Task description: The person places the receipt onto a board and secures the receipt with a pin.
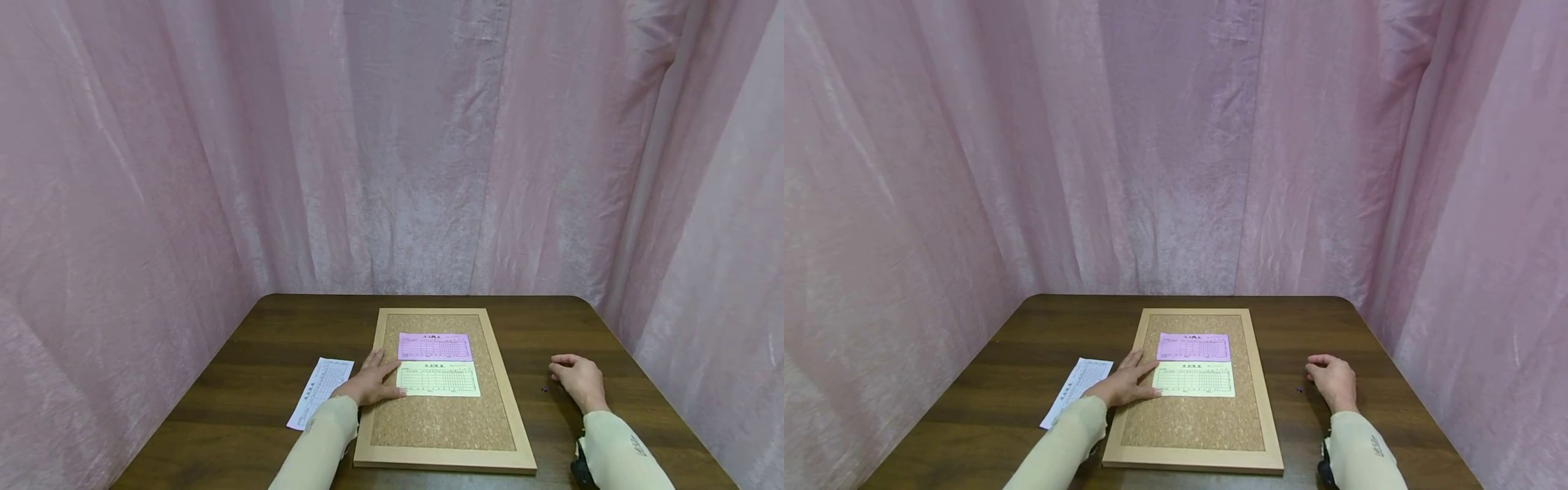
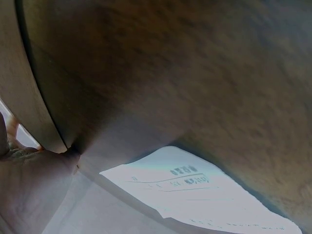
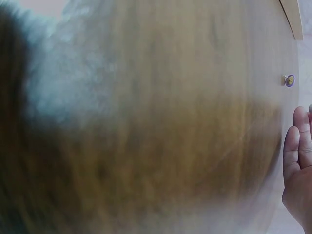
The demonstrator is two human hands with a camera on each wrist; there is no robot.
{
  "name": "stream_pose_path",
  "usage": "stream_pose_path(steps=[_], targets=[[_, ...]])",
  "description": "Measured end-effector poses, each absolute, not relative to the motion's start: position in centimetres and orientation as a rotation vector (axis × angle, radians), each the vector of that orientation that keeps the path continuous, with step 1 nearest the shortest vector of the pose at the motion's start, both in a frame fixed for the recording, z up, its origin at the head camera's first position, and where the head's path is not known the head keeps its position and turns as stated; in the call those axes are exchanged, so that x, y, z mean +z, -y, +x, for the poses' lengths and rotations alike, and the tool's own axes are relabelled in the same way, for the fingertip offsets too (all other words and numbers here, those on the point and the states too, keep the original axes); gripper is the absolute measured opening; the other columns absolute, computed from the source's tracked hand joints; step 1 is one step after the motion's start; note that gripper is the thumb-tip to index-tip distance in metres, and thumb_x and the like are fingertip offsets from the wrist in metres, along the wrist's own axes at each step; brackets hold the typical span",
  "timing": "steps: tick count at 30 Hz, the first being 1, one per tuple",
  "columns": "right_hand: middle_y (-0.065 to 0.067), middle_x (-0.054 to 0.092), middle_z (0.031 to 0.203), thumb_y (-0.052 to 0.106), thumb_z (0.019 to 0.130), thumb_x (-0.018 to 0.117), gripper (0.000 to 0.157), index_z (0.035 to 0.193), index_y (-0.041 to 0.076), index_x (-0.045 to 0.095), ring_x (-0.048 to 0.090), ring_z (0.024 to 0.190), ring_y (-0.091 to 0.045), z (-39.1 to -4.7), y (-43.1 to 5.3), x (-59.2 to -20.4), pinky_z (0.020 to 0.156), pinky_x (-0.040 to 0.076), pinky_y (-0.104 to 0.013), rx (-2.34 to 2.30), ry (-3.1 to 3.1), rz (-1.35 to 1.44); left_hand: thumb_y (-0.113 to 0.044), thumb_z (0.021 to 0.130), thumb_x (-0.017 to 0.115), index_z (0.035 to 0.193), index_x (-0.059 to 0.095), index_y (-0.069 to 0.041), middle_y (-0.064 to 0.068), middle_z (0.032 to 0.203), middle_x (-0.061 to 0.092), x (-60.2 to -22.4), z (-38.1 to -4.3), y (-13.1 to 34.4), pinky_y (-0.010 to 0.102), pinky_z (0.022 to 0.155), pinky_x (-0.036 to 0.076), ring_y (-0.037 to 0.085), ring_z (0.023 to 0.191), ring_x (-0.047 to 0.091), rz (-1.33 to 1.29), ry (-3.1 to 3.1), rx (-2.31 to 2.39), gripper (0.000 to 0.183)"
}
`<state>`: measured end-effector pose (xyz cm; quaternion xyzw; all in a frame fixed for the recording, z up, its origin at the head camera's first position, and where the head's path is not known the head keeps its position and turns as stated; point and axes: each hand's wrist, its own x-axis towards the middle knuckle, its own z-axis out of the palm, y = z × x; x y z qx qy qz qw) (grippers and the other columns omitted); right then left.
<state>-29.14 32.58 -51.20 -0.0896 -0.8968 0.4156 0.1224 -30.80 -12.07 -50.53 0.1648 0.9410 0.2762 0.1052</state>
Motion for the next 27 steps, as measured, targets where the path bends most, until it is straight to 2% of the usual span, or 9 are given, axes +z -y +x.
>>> stream_pose_path(steps=[13, 22, 27], targets=[[-0.005, 0.074, 0.078, 0.021, 0.095, 0.066, 0.029, 0.109, -0.004, 0.072, 0.067, 0.07, -0.012, -29.07, -32.58, -51.11, 0.072, 0.043, -0.034, 1.2, 2.621, -0.255, -0.046, 0.087, 0.074, 0.152, 0.043, -0.019, 0.019, 0.164, 0.009, -50.61, -30.9, 12.09, 0.063, 0.114, 0.018, 0.036, 0.151, 0.002, 0.486, -2.775, 0.806, 0.078], [-0.007, 0.074, 0.078, 0.019, 0.095, 0.066, 0.028, 0.108, -0.005, 0.072, 0.068, 0.068, -0.013, -28.94, -32.49, -51.06, 0.063, 0.044, -0.026, 1.265, 2.617, -0.268, -0.045, 0.087, 0.075, 0.152, 0.043, -0.019, 0.02, 0.164, 0.009, -50.59, -30.69, 12.09, 0.064, 0.112, 0.019, 0.037, 0.151, 0.002, 0.487, -2.768, 0.815, 0.077], [-0.003, 0.073, 0.074, 0.022, 0.095, 0.066, 0.03, 0.109, -0.004, 0.072, 0.067, 0.067, -0.011, -28.92, -32.44, -51.13, 0.07, 0.043, -0.032, 1.233, 2.627, -0.272, -0.045, 0.088, 0.074, 0.152, 0.042, -0.019, 0.02, 0.164, 0.009, -50.46, -30.66, 12.06, 0.063, 0.113, 0.019, 0.037, 0.151, 0.001, 0.491, -2.765, 0.816, 0.077]])
